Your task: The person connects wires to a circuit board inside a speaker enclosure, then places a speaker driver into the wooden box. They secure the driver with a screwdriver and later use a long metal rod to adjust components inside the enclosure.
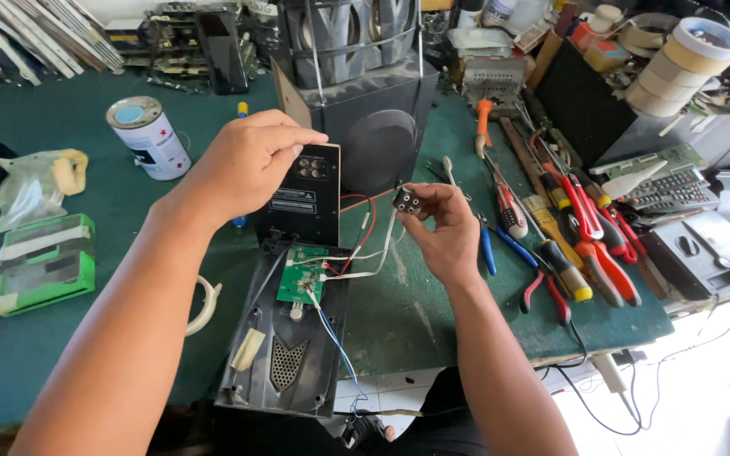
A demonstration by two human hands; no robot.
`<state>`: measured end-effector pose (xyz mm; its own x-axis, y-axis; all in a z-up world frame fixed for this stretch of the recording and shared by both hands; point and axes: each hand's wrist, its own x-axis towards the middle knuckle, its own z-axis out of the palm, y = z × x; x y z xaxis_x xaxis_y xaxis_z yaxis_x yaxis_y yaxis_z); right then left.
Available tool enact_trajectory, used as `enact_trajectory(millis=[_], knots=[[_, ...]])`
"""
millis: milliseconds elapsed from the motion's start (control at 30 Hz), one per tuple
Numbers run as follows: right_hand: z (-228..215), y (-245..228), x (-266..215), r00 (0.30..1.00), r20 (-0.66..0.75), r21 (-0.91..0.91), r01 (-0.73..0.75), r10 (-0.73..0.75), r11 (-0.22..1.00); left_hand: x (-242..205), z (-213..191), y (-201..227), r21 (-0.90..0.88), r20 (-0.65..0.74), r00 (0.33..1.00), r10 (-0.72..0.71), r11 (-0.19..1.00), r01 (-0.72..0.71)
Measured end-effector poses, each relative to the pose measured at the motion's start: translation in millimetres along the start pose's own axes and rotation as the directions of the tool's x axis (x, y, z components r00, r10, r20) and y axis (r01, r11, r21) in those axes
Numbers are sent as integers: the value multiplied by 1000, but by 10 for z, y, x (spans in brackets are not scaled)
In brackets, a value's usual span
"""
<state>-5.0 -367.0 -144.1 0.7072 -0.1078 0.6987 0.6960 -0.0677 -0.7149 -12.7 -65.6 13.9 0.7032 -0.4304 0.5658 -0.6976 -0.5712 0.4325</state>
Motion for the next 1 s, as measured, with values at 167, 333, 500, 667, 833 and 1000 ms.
enact_trajectory(millis=[167,333,500,667,833,1000], knots=[[19,-33,2,1000,4,-15,4,-4,1000,30,0,-24,-17,6,1000,-21,1000,21],[26,-83,1,1000,15,-48,16,-15,999,40,-14,-9,-34,22,999,-50,998,51],[10,-60,9,1000,17,-49,21,-20,999,60,2,-98,-49,38,999,-38,998,40],[0,-28,-8,1000,11,-61,15,-15,998,48,10,-72,-28,33,999,-35,999,36],[3,-50,6,1000,15,-62,11,-10,998,68,0,-66,-39,30,998,-52,998,53],[-10,-38,5,999,37,-86,4,-1,996,80,16,-128,-39,29,999,-26,999,28]])
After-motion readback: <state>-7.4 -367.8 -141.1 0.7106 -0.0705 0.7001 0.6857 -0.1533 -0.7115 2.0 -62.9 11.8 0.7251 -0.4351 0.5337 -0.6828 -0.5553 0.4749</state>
